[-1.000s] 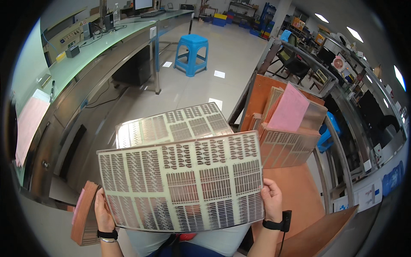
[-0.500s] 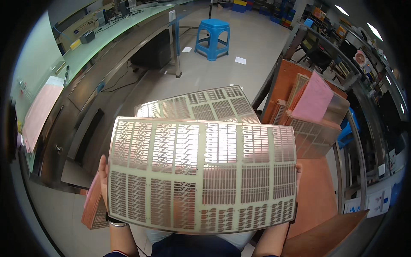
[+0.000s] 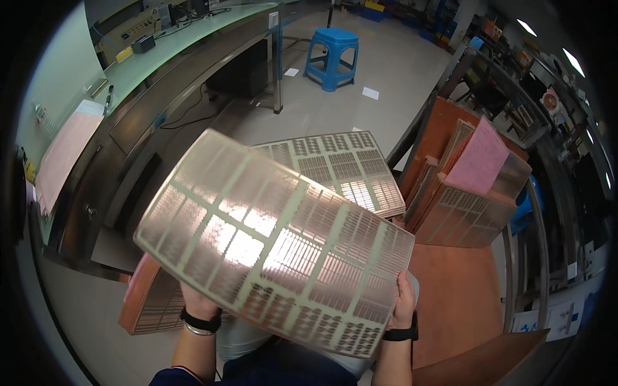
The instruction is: Inspecting and sorting large metallic circuit or filter sheets by hand.
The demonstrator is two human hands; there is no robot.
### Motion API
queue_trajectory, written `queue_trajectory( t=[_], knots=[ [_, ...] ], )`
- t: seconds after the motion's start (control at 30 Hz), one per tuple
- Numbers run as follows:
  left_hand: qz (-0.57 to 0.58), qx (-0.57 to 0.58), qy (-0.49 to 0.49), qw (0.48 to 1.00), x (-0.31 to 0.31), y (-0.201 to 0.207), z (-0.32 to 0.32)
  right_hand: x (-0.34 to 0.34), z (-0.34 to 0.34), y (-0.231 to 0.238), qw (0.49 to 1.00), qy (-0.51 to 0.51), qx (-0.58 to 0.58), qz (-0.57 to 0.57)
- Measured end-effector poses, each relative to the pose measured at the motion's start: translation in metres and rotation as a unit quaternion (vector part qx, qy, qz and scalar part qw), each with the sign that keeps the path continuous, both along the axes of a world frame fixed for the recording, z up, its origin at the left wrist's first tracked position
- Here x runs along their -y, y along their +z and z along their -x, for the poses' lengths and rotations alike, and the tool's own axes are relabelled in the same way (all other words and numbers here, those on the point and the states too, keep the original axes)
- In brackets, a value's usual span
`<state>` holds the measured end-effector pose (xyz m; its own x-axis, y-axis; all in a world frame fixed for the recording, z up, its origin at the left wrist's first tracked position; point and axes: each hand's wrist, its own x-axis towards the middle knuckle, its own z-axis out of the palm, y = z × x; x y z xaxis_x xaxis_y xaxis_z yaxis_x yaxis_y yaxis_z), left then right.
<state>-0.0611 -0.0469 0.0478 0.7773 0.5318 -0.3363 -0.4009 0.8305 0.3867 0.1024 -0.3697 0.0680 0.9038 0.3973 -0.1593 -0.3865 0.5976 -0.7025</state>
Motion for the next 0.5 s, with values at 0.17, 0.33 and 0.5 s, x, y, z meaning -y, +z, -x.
queue_trajectory(
  t=[0.17,0.33,0.5],
  knots=[
    [-0.031,0.151,-0.109,0.982,0.067,0.038,-0.029,-0.03,0.014,-0.011,0.998,-0.053,-0.018,-0.038],
    [-0.152,0.078,-0.114,0.979,0.065,0.038,-0.032,-0.031,0.033,-0.016,0.996,0.042,0.028,-0.07],
    [-0.191,0.07,-0.159,0.966,0.035,0.038,-0.022,-0.007,0.012,0.014,0.99,0.016,0.04,-0.135]
  ],
)
